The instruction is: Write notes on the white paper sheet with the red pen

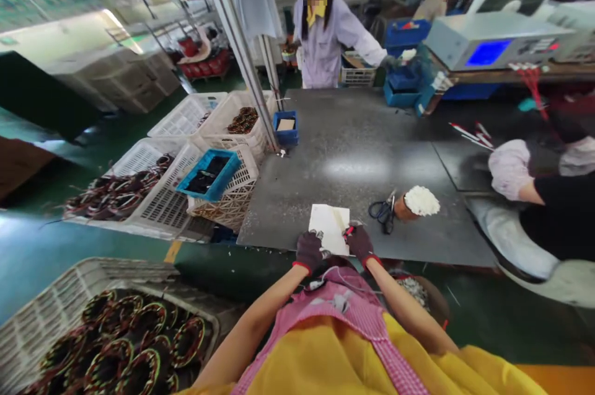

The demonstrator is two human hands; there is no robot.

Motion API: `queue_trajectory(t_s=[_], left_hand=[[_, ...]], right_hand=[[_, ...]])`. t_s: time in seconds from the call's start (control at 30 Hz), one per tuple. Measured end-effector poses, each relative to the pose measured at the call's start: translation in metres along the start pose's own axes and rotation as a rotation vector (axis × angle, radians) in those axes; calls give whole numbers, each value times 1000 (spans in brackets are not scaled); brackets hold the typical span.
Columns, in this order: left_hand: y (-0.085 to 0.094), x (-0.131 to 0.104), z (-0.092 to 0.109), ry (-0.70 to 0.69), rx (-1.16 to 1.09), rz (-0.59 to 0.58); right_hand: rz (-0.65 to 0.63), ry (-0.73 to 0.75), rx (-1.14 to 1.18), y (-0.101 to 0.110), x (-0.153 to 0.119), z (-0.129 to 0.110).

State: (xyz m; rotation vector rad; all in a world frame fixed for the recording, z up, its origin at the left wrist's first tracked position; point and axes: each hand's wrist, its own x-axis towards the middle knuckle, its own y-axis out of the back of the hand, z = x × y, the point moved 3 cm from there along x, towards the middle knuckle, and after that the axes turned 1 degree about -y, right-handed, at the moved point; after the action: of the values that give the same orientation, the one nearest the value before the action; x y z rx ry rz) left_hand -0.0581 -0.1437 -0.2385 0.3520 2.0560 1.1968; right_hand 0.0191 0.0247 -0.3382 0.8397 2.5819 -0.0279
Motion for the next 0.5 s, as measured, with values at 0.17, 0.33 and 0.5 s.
queue_trajectory(t_s=[0.17,0.33,0.5], left_hand=[[9,16,18,26,40,-12],[15,37,38,33,45,-18],[21,62,54,-40,51,-55]], right_hand=[[-70,-58,-7,16,9,14],[-145,-59,-27,38,14,30],[-137,-74,-50,53,16,40]])
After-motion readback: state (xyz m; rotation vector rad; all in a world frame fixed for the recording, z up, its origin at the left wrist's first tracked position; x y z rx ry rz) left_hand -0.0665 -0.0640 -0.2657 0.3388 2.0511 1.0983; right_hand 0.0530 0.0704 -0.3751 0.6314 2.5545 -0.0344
